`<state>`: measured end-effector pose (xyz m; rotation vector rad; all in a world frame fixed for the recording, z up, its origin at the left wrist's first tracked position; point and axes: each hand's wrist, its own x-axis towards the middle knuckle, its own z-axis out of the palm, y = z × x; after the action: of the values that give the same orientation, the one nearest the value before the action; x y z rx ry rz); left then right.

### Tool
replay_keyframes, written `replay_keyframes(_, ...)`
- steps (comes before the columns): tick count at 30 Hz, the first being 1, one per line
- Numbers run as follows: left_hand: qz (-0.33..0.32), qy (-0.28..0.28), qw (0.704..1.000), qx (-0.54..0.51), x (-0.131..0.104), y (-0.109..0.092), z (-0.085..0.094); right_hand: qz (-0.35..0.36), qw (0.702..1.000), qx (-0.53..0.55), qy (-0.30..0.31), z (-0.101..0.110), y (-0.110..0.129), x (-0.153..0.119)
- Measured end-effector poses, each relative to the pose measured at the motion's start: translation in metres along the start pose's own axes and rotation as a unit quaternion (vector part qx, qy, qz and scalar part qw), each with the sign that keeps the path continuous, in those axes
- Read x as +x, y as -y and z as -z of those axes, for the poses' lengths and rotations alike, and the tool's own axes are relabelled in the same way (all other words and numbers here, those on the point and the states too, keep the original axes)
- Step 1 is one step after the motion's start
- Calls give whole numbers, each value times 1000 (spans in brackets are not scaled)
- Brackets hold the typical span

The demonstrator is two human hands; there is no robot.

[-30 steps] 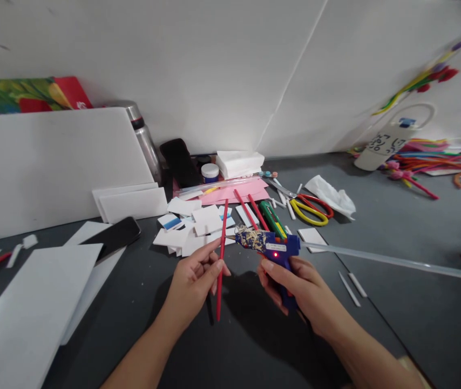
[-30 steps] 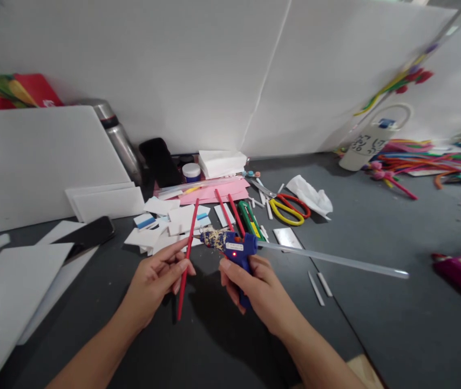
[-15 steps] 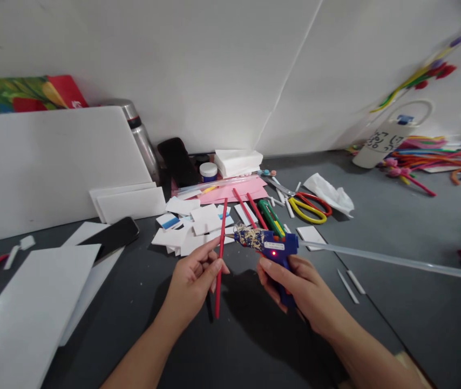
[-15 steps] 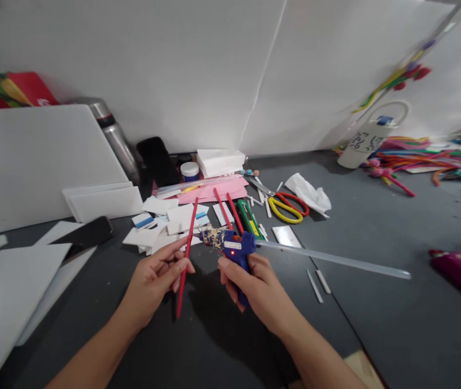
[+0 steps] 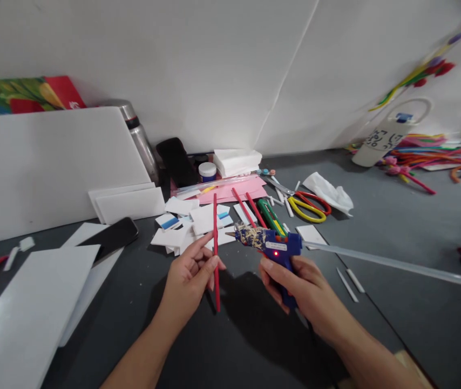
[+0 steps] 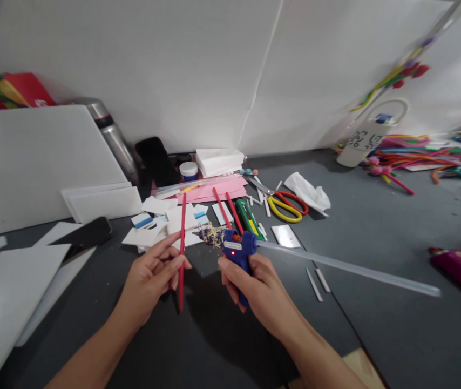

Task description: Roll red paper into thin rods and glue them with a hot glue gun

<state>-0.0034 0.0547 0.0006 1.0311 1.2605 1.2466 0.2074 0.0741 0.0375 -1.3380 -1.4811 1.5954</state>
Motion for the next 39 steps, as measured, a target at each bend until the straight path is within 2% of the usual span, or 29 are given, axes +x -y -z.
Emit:
replay_keyframes(5, 15, -7, 1000, -13, 1, -3, -1, 1, 1000, 23, -1, 1, 0, 1)
replay_keyframes(18, 20, 18, 1000, -6, 2, -2, -2, -1, 1000, -2, 17, -6, 2, 2)
replay_keyframes(39, 26, 22, 999, -17, 1, -1, -2, 5, 999, -22, 29, -6, 1, 1)
